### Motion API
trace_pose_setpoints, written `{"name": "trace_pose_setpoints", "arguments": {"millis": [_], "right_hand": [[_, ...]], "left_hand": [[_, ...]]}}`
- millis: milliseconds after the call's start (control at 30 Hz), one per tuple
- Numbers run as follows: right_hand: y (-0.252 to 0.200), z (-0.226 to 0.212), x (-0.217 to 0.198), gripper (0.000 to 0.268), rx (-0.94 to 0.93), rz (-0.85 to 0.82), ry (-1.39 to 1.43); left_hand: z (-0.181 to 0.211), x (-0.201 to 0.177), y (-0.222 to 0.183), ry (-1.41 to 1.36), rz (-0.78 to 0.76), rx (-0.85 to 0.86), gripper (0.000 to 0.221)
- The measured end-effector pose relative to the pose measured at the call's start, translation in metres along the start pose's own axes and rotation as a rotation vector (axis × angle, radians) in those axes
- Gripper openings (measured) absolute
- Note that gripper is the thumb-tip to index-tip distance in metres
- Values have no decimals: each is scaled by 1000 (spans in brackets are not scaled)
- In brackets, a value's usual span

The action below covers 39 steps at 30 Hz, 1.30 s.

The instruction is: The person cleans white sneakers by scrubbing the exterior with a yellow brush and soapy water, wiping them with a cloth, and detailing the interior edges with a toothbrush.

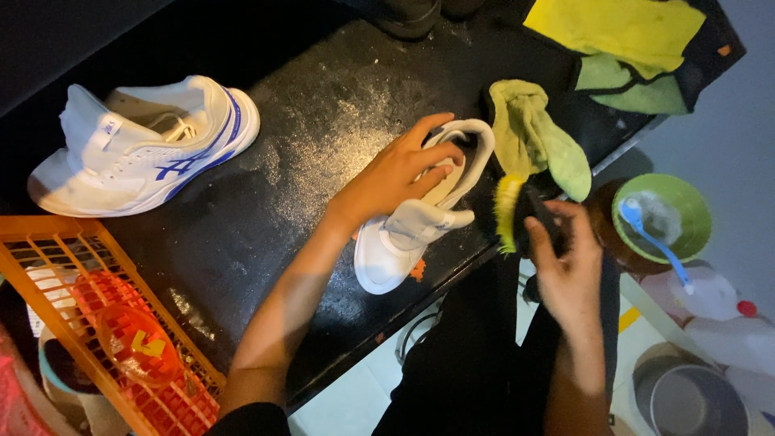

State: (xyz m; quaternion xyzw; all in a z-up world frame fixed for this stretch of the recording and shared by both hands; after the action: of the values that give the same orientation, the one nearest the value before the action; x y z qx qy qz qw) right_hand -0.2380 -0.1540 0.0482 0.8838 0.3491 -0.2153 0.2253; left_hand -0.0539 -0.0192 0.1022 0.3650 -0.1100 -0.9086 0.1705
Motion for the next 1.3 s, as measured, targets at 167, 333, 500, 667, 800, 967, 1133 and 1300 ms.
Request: {"name": "trace_pose_setpoints", "arguments": {"millis": [167, 333, 500, 667, 800, 967, 1133, 1300], "right_hand": [[-21, -22, 30, 23, 62, -117, 97], [-32, -29, 48, 22, 95, -157, 233], [-12, -34, 47, 26, 3, 50, 302], [-34, -62, 59, 26, 36, 53, 198], [-51, -66, 62, 40, 172, -154, 153], [-17, -16, 61, 25, 275, 33, 448], [-23, 15, 76, 22, 431, -115, 732], [-59, 11, 74, 22, 506, -195, 790]], "left_hand": [[-11, 9, 5, -247, -10, 54, 32], [-24, 16, 7, -410, -19, 9, 43], [-24, 14, 9, -515, 14, -4, 42], [-44, 8, 7, -630, 168, -52, 32], [-27, 10, 0, -553, 113, -22, 19], [-25, 30, -1, -306, 237, -14, 46], [-15, 31, -4, -272, 327, -56, 47], [-9, 34, 2, -263, 372, -55, 40]]}}
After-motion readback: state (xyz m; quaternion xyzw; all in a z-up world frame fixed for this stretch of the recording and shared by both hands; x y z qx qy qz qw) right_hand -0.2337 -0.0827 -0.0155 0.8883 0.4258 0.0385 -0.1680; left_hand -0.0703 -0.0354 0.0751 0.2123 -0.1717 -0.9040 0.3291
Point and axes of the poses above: each hand's wrist, its own y-axis towards the middle knuckle, its own x-axis out of the palm, z = x × y, the point moved 5 cm from there along y, towards the middle knuckle, and after that the axes turned 9 degrees about -y, right-handed, at the moved point
